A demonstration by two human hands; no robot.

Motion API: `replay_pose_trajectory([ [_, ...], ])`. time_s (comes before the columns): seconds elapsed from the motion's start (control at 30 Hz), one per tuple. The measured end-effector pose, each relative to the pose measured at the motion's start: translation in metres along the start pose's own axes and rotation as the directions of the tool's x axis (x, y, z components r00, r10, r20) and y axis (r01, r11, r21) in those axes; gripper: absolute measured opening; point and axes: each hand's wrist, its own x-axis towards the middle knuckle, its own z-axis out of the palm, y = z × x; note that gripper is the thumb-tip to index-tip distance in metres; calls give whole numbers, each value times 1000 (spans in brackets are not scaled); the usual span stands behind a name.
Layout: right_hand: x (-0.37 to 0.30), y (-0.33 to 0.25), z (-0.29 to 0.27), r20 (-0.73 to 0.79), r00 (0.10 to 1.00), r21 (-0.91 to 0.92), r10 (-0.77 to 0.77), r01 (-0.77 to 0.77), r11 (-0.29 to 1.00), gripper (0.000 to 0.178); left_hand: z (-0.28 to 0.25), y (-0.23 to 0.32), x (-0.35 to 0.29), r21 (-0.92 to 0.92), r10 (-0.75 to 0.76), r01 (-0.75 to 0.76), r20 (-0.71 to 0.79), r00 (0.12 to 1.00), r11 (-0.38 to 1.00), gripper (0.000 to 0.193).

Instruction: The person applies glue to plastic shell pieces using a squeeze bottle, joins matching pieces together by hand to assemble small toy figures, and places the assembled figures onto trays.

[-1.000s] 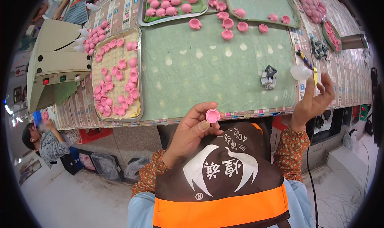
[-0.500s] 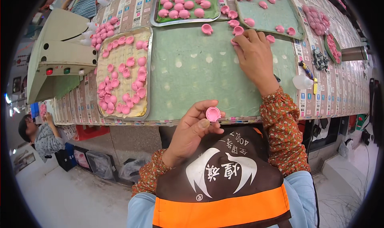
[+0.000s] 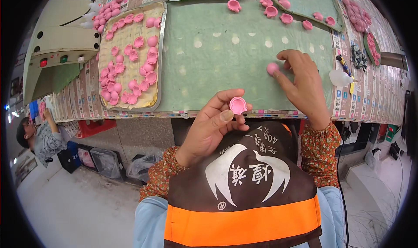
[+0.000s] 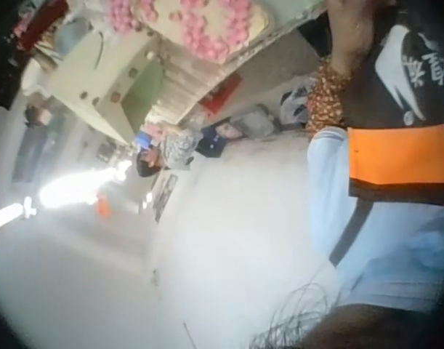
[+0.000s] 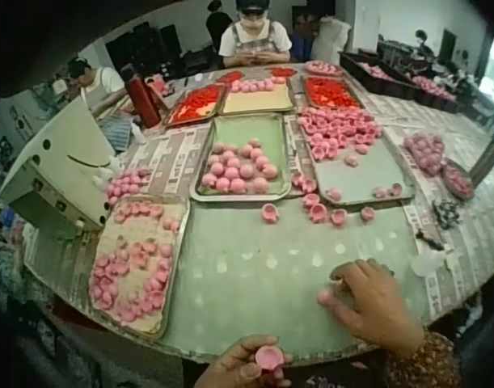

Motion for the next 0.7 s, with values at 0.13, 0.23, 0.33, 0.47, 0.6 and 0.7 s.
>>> replay_pose_trajectory([
  [0.13, -10, -1, 7, -108, 994, -56, 6, -12, 998, 28, -1, -5, 0, -53, -17, 18, 5, 1000, 998, 50],
  [0.23, -13, 0, 19, -130, 991, -120, -25, 9, 993, 27, -1, -9, 1, -70, -20, 20, 1, 1000, 997, 51],
  [0.33, -11, 1, 27, -157, 987, -142, -25, 3, 990, 25, 2, -11, 1, -93, -32, 31, -14, 999, 995, 51],
  [0.47, -17, -2, 27, -198, 980, -50, -7, -3, 999, 23, 3, -13, 1, -91, -27, 25, -23, 999, 996, 51],
  [0.6, -40, -32, 10, -28, 994, 422, 105, -83, 903, 24, 5, -15, 0, -45, -19, 17, -38, 999, 999, 46],
  [0.7, -59, -48, 9, 123, 991, 658, 44, -115, 744, 27, 9, -17, 2, -1, -1, 1, -29, 1000, 1000, 42],
])
